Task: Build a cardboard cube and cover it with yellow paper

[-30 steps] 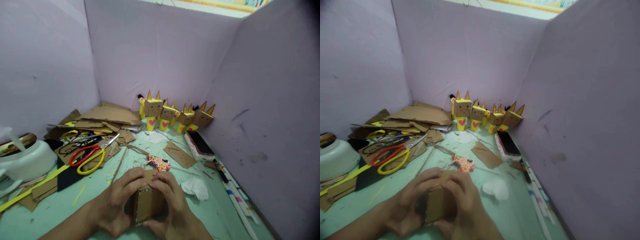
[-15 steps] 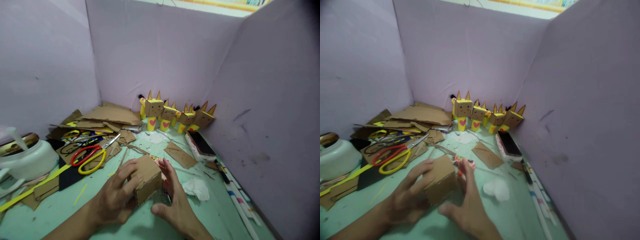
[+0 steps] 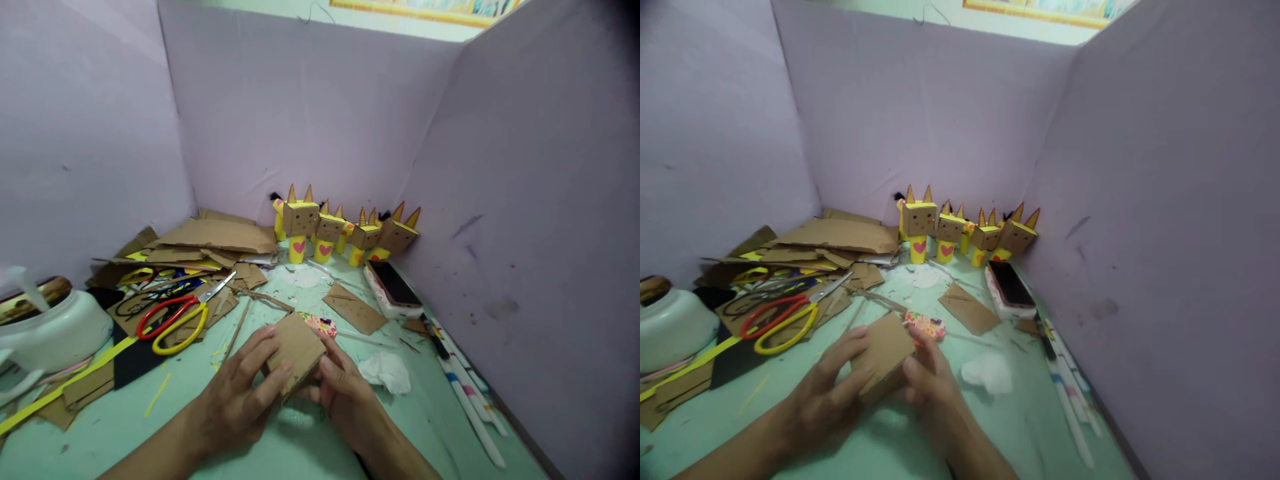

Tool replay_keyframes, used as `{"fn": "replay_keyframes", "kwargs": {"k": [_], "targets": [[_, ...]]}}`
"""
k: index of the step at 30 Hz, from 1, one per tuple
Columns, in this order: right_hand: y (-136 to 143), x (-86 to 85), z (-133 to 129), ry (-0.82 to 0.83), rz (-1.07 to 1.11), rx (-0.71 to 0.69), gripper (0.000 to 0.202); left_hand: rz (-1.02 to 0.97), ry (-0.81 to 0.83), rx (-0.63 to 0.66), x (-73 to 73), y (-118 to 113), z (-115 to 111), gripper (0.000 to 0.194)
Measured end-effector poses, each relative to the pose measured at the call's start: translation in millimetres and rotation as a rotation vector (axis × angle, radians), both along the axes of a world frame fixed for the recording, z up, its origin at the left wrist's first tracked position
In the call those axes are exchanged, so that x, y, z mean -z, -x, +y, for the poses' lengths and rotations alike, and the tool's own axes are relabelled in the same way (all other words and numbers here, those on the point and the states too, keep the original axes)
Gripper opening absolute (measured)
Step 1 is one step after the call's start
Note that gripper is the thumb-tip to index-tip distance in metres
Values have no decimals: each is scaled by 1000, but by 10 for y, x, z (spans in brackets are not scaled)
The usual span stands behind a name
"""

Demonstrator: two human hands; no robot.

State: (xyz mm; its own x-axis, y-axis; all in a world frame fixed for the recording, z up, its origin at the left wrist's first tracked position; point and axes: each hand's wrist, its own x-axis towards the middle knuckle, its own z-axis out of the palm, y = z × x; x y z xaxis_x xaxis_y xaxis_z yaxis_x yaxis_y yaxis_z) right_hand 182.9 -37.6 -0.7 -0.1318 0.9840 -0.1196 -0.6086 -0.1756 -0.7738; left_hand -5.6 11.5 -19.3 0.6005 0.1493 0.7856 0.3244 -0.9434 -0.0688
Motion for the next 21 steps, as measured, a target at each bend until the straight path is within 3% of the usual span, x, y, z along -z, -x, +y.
{"fn": "replay_keyframes", "kwargs": {"k": [8,12,15,18,21], "targets": [[-55,-63,-7,55,-50,-88,62,43,-106,177,-10,15,49,34],[-36,-130,-16,21,-66,-74,60,87,-6,185,-52,38,15,52],[-27,-137,-8,-15,-123,58,63,-41,320,182,-90,85,20,63],[1,-133,2,-86,-241,228,67,-330,866,240,-96,92,80,71],[44,-112,12,-162,-387,325,72,-415,1305,272,-82,25,125,92]]}}
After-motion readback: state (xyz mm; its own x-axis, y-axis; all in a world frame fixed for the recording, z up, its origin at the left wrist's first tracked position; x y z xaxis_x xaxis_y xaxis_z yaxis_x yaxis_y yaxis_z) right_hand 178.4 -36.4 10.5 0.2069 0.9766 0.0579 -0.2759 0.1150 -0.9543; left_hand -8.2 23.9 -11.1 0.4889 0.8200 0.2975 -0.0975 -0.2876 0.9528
